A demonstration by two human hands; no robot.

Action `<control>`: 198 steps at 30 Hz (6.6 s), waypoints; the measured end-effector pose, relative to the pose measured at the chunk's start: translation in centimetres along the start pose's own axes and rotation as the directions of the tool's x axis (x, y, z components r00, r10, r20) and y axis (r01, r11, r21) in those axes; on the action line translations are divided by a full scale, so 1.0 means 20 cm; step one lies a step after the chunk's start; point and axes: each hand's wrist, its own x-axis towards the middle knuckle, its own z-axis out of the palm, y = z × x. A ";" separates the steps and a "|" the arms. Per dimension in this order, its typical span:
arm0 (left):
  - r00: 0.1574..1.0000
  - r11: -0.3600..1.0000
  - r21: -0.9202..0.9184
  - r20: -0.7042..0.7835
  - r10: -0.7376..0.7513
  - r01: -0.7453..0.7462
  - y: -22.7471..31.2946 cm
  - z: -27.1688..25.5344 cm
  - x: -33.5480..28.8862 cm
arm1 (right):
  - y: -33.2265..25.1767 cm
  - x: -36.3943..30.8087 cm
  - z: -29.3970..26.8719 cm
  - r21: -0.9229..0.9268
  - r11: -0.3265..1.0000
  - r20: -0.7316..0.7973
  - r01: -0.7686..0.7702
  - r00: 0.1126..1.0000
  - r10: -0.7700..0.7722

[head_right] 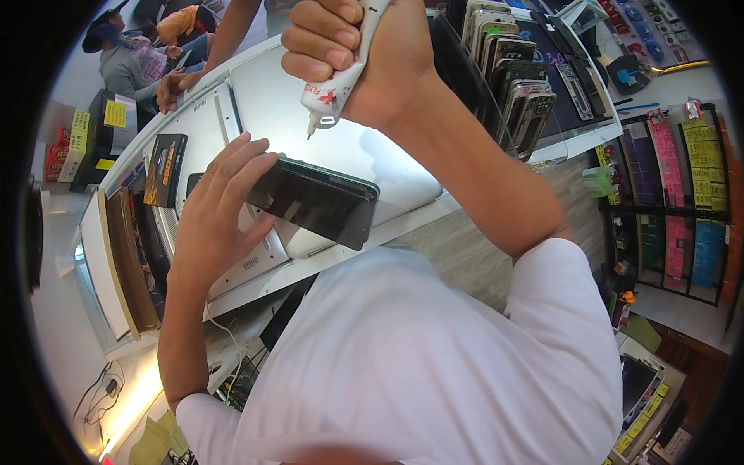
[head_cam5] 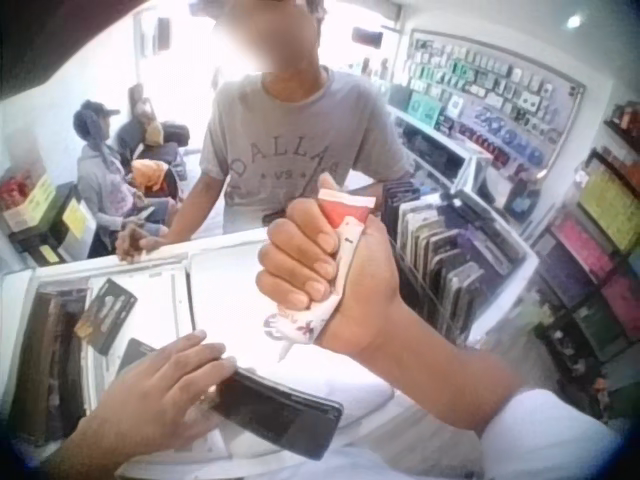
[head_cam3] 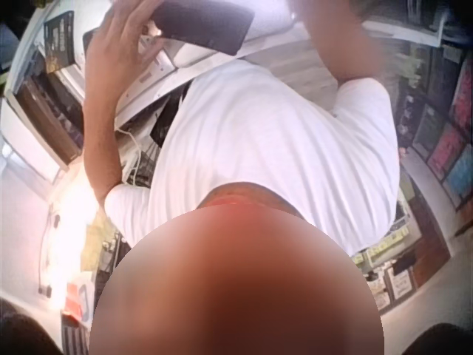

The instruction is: The person applies adhesive from a small tube along the edges of a smartphone. They repeatedly squeeze the tube and rotate the phone to cover different sides. The phone remains on the counter during the process.

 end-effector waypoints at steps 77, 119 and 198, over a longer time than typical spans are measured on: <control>0.156 0.209 -0.974 -0.222 -0.963 -0.092 1.31 0.94 -1.10 | 0.84 -1.76 -1.07 -0.810 -0.317 -0.582 -0.493 0.741 0.335; 0.443 0.139 -0.981 -0.065 -0.894 0.135 1.18 0.80 -1.57 | 1.42 -1.58 0.02 -0.118 0.769 -0.375 -0.629 0.745 0.552; 0.522 0.590 -0.339 -0.276 -0.807 0.732 1.18 0.49 -1.39 | 1.00 -1.35 0.41 -0.989 -0.038 0.116 0.141 0.918 0.380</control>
